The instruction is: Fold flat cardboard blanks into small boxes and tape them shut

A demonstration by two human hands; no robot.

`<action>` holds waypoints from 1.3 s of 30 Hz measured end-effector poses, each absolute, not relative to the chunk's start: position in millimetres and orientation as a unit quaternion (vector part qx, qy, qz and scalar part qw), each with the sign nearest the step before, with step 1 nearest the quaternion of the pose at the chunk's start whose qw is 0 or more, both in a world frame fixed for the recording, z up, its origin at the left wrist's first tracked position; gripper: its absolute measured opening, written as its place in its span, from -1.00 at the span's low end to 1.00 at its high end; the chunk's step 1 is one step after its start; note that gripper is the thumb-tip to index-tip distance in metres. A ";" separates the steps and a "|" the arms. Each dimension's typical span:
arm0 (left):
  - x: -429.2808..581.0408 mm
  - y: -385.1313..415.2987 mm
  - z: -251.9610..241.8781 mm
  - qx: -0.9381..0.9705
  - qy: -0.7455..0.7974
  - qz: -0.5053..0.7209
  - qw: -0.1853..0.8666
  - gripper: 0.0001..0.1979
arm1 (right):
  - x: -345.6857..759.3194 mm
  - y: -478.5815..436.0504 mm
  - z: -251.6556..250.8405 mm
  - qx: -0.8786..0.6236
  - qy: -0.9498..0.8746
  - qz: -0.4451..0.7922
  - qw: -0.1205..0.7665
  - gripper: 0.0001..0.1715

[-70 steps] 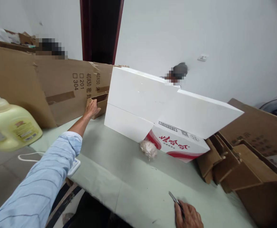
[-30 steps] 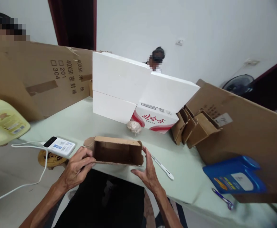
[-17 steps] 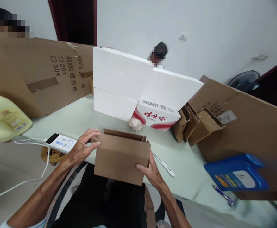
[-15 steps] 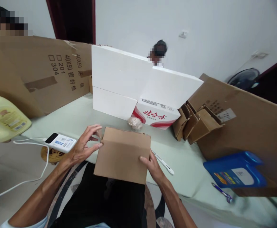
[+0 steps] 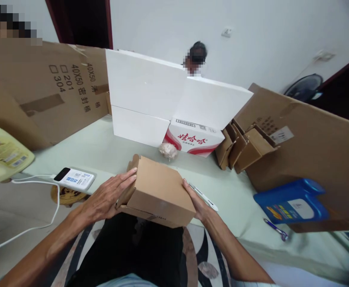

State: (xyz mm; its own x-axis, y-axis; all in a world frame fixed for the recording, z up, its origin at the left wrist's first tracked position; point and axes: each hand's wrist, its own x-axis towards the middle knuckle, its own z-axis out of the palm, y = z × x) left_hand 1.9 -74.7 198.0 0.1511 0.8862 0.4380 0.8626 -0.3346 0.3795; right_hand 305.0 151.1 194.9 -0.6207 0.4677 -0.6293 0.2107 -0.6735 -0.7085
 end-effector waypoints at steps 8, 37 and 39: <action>1.9 -78.5 217.1 0.694 0.616 0.343 0.146 0.26 | 320.2 161.2 204.3 -0.347 -0.493 0.798 -0.021 -0.13; 0.7 -55.5 221.3 0.684 0.597 0.396 0.136 0.02 | 261.3 110.6 282.5 -0.133 -0.944 0.138 0.270 -0.88; 0.2 -55.2 219.4 0.681 0.594 0.404 0.139 0.04 | 259.2 112.9 287.3 -0.127 -0.950 0.155 0.239 -0.88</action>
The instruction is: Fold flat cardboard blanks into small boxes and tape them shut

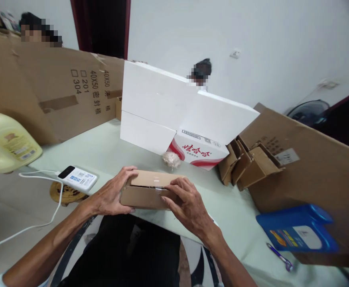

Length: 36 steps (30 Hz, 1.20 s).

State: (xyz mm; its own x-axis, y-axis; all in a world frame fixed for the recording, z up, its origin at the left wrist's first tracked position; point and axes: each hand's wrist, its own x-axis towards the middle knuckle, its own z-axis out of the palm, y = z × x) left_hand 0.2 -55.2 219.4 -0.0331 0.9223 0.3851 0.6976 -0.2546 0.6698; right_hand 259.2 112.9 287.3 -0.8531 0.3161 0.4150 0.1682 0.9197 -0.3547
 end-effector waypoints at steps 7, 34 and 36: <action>0.6 -57.1 221.1 0.677 0.595 0.405 0.155 0.09 | 252.1 118.2 306.9 -0.095 -0.958 0.211 0.170 -0.75; 4.1 -60.5 221.9 0.664 0.616 0.388 0.171 0.11 | 233.1 151.4 316.6 -0.131 -0.950 0.262 0.106 -0.77; 4.2 -61.2 220.9 0.667 0.609 0.395 0.165 0.12 | 234.3 153.8 316.9 -0.146 -0.952 0.247 0.105 -0.78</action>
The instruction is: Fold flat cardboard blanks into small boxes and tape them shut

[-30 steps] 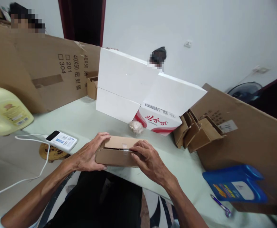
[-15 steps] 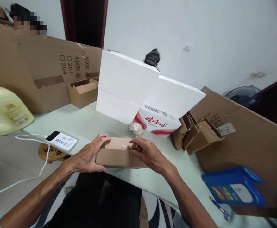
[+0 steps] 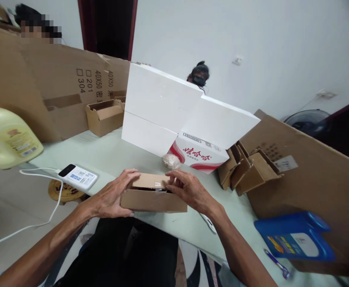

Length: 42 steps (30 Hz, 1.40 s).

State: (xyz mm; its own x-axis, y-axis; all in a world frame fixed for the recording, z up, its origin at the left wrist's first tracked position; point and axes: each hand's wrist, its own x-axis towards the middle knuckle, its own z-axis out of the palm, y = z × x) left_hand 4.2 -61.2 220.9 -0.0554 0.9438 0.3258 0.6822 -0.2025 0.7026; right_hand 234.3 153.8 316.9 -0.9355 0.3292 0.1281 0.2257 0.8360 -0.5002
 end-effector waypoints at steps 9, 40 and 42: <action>4.2 -62.0 223.4 0.669 0.611 0.382 0.179 0.12 | 222.0 161.3 311.3 -0.091 -0.974 0.183 0.103 -0.60; 21.0 -61.9 253.1 0.662 0.661 0.336 0.111 -0.30 | 226.5 132.2 286.8 0.068 -0.898 -0.071 0.428 -0.75; 30.4 -56.5 262.9 0.658 0.657 0.356 0.092 -0.47 | 223.7 131.9 285.2 0.069 -0.893 -0.067 0.440 -0.77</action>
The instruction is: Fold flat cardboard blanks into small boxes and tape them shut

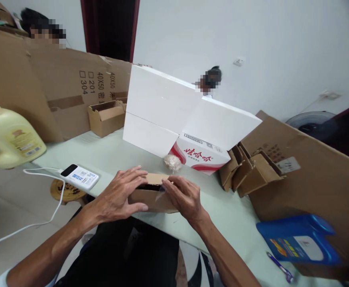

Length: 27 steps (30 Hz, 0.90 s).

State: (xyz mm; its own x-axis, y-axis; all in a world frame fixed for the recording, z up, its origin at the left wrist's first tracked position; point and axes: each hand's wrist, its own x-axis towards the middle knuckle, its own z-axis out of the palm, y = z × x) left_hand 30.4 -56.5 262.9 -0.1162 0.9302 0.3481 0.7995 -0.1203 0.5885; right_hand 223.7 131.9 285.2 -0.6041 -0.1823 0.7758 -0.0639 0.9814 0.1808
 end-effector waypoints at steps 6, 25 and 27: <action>48.8 -29.3 281.2 0.613 0.635 0.454 0.124 -0.78 | 219.6 130.8 282.7 0.059 -0.888 -0.069 0.451 -0.77; 62.2 -14.2 284.5 0.581 0.647 0.462 0.176 -0.87 | 225.6 129.6 289.1 0.066 -0.881 -0.125 0.451 -0.75; 62.5 -12.9 282.9 0.592 0.645 0.455 0.162 -0.80 | 225.2 128.3 290.9 0.074 -0.882 -0.131 0.446 -0.77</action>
State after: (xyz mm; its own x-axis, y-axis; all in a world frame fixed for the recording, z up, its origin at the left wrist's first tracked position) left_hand 62.5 -12.9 282.9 -0.2476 0.9109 0.3301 0.6165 -0.1147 0.7790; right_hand 225.2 128.3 290.9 -0.5916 -0.2468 0.7675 -0.0127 0.9547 0.2972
